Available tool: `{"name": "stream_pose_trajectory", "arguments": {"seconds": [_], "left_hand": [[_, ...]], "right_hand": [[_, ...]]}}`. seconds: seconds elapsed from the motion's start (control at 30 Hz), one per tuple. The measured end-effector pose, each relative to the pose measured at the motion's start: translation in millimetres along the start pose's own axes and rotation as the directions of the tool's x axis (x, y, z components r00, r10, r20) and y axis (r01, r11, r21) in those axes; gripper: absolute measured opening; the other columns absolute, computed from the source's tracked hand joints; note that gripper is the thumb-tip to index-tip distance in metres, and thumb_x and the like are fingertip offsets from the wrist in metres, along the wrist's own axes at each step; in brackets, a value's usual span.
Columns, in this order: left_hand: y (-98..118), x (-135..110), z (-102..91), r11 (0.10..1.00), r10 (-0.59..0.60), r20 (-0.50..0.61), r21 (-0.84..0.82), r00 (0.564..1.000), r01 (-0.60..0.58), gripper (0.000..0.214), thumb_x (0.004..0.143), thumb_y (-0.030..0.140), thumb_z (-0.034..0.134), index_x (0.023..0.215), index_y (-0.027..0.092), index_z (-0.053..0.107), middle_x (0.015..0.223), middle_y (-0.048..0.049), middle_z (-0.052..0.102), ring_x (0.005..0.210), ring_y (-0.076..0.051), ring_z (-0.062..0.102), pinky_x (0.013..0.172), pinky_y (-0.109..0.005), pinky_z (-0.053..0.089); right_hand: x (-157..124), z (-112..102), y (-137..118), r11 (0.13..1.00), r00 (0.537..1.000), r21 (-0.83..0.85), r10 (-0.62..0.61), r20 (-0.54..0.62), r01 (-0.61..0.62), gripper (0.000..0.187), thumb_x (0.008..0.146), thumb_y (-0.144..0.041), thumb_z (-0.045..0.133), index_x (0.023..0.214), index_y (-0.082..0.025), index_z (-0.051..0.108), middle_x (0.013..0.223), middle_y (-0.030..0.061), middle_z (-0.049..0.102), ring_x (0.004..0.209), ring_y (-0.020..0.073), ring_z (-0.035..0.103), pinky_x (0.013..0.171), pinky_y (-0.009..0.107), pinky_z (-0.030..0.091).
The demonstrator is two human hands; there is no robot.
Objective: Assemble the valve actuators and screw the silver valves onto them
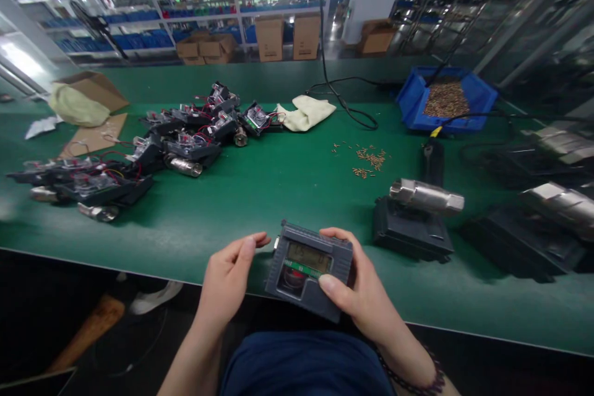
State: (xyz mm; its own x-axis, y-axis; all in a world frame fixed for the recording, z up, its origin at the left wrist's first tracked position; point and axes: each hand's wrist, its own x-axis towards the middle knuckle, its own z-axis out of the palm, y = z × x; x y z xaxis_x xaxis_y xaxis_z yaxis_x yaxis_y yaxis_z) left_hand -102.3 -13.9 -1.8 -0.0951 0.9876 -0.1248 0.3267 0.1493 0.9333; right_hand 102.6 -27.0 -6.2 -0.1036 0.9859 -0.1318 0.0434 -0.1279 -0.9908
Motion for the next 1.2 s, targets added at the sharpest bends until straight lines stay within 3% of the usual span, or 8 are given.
{"name": "stream_pose_trajectory", "arguments": {"seconds": [0.17,0.27,0.4,0.57,0.7,0.9,1.0,1.2], "left_hand": [[17,-10,-0.3,0.998,0.06,0.347,-0.024,0.936,-0.055,0.092,0.064,0.056,0.077,0.141,0.017,0.046,0.125,-0.0127,0.066,0.115,-0.032,0.06,0.106,-0.049,0.041],[18,-12,3.3,0.996,0.076,0.39,0.019,0.918,-0.09,0.097,0.057,0.049,0.085,0.141,0.019,0.046,0.128,-0.0141,0.062,0.117,-0.034,0.059,0.108,-0.051,0.038],[5,-8,13.0,0.919,0.303,0.356,0.135,0.884,-0.369,0.081,0.062,0.028,0.084,0.135,0.025,0.05,0.124,-0.0108,0.063,0.113,-0.029,0.061,0.1,-0.045,0.048],[-12,1,29.0,0.56,0.711,0.264,0.347,0.651,-0.752,0.056,0.078,-0.003,0.044,0.128,0.022,0.049,0.119,-0.0097,0.065,0.114,-0.021,0.061,0.098,-0.041,0.051],[-18,1,30.7,0.4,0.749,0.325,0.473,0.577,-0.785,0.044,0.084,0.02,0.057,0.127,0.013,0.05,0.118,-0.016,0.064,0.111,-0.029,0.063,0.089,-0.041,0.058],[-31,4,35.0,0.21,0.879,0.289,0.48,0.38,-0.852,0.022,0.088,0.017,0.058,0.109,0.016,0.064,0.097,-0.0086,0.071,0.091,-0.02,0.068,0.083,-0.029,0.059],[-31,8,47.0,0.235,0.891,0.238,0.486,0.386,-0.842,0.023,0.088,0.011,0.056,0.109,0.015,0.066,0.097,-0.0085,0.07,0.092,-0.02,0.067,0.083,-0.029,0.058],[-12,37,88.1,0.356,0.855,0.189,0.465,0.483,-0.811,0.026,0.09,0.014,0.054,0.112,0.017,0.067,0.099,-0.0097,0.072,0.097,-0.024,0.066,0.082,-0.038,0.06]], "right_hand": [[-8,-1,4,0.98,0.985,-0.142,-0.126,0.116,0.142,0.06,0.058,-0.022,0.061,0.117,-0.02,0.047,0.107,0.0076,0.065,0.092,0.0216,0.066,0.086,0.036,0.053],[-12,-7,11,0.936,0.955,-0.226,-0.232,0.183,0.271,0.073,0.057,-0.014,0.062,0.128,-0.022,0.044,0.123,0.0094,0.062,0.108,0.0233,0.063,0.094,0.037,0.051],[-3,-19,18,0.842,0.892,-0.313,-0.365,0.267,0.439,0.086,0.061,-0.008,0.061,0.141,-0.022,0.035,0.126,0.0107,0.062,0.112,0.0228,0.063,0.094,0.036,0.053],[17,-29,26,0.473,0.704,-0.563,-0.638,0.312,0.678,0.062,0.069,0.001,0.047,0.128,-0.019,0.048,0.122,0.0119,0.065,0.116,0.024,0.061,0.099,0.043,0.051],[15,-27,31,0.311,0.633,-0.651,-0.695,0.342,0.693,0.06,0.068,0.004,0.041,0.124,-0.016,0.05,0.12,0.0113,0.066,0.122,0.0256,0.057,0.097,0.042,0.053],[-7,-31,14,0.342,0.706,-0.652,-0.554,0.442,0.677,0.046,0.081,0.001,0.041,0.124,-0.012,0.052,0.125,0.0115,0.062,0.127,0.0187,0.052,0.113,0.037,0.039],[-13,-49,10,0.379,0.742,-0.675,-0.545,0.39,0.633,0.036,0.087,-0.004,0.046,0.117,-0.019,0.058,0.126,0.0064,0.063,0.128,0.0165,0.051,0.112,0.036,0.041],[3,-108,35,0.288,0.701,-0.923,-0.713,-0.027,0.257,0.024,0.088,-0.016,0.057,0.11,-0.021,0.066,0.11,0.0096,0.07,0.111,0.0286,0.062,0.098,0.058,0.049]]}}
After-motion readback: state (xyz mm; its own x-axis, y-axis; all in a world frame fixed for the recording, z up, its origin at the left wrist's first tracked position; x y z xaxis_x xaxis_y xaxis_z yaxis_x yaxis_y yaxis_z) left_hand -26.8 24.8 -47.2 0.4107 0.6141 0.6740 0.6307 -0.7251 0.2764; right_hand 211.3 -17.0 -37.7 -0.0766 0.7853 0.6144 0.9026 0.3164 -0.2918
